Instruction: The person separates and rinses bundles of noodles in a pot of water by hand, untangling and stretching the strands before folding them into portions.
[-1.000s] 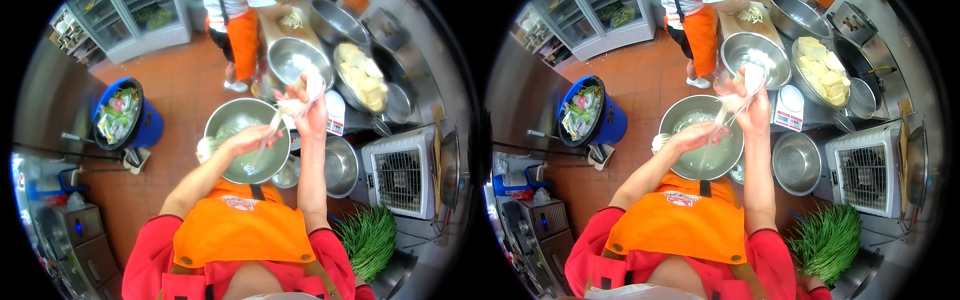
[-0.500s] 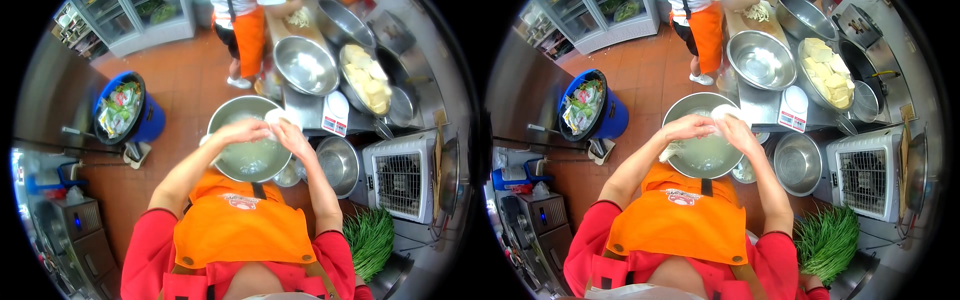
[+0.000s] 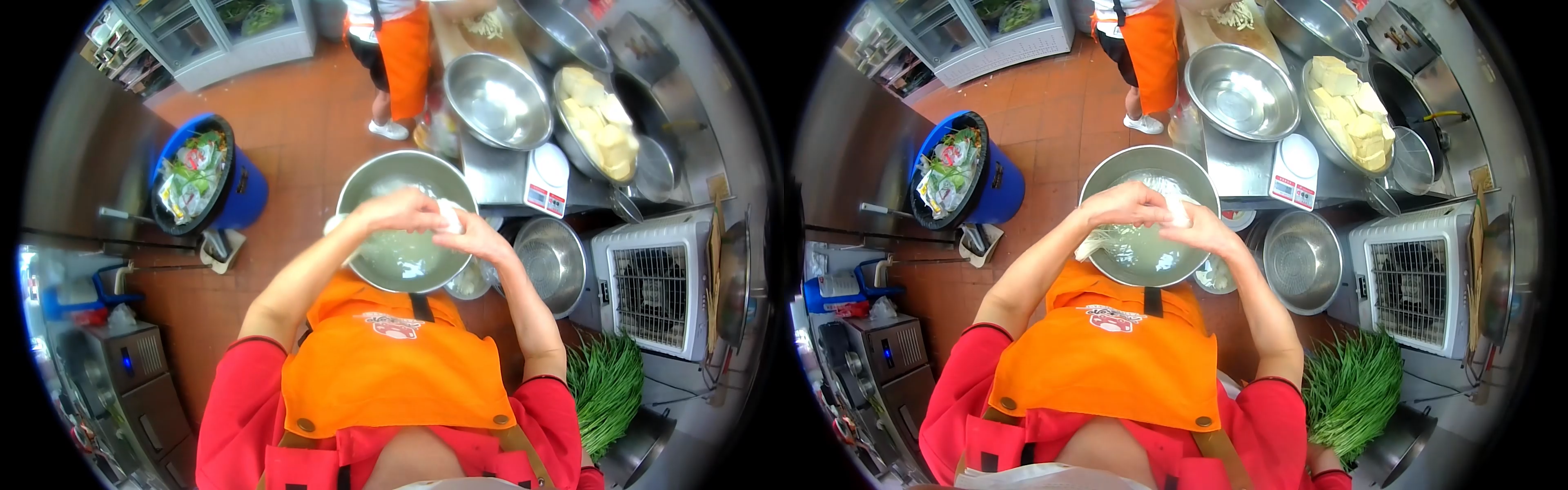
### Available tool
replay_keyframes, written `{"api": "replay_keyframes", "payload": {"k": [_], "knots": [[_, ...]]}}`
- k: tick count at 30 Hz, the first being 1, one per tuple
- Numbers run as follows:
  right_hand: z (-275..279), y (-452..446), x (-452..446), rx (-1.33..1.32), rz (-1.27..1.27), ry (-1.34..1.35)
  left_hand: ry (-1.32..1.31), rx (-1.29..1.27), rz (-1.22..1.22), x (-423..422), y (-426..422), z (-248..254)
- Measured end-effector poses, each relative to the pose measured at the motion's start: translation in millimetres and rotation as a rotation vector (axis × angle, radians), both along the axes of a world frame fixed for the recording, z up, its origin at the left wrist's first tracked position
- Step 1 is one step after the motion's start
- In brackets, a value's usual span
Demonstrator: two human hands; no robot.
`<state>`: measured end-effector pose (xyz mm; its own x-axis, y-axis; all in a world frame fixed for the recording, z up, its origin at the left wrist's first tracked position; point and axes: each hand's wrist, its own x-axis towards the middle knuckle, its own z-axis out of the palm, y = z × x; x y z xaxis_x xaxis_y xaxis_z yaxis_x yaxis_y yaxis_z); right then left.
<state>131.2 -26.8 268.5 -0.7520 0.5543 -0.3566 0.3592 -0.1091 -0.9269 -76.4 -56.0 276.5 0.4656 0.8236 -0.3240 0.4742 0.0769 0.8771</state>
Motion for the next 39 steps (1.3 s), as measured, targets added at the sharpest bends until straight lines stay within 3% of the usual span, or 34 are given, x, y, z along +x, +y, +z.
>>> {"api": "replay_keyframes", "payload": {"k": [3, 7, 11, 14, 20, 23, 26, 29, 30, 32, 35, 38, 39], "knots": [[-17, 3, 7, -0.171, -0.109, 0.085, -0.121, -0.072, 0.055, -15, 5, -6], [-20, 3, 13, -0.449, -0.195, 0.398, -0.681, -0.151, 0.293, -41, -2, -51], [-4, 1, 7, -0.553, -0.217, 0.569, -0.743, -0.232, 0.296, -38, -29, -96], [-5, 2, 5, -0.565, -0.185, 0.594, -0.792, -0.250, 0.206, -12, -44, -98], [-3, -4, -11, -0.611, -0.104, 0.499, -1.276, -0.385, 0.221, 18, -32, -72], [0, -6, -13, -0.498, -0.056, 0.392, -1.378, -0.458, 0.425, 22, -31, -85], [6, -12, -18, -0.053, -0.187, 0.149, -1.517, -0.393, 0.610, 23, -22, -93], [-6, -14, -24, 0.632, -0.209, -0.028, -1.631, -0.359, 0.708, 24, -13, -106], [-10, -13, -25, 0.692, -0.205, -0.067, -1.658, -0.361, 0.734, 23, -10, -106], [-22, -14, -26, 0.808, -0.197, -0.146, -1.640, -0.385, 0.777, 21, -7, -106], [-39, -13, -28, 0.671, -0.138, -0.264, -1.626, -0.429, 0.792, 22, -6, -106], [-39, -18, -34, 0.534, -0.220, -0.179, -1.628, -0.482, 0.825, 29, -5, -101], [-39, -18, -37, 0.506, -0.255, -0.264, -1.630, -0.502, 0.845, 32, -5, -99]]}}
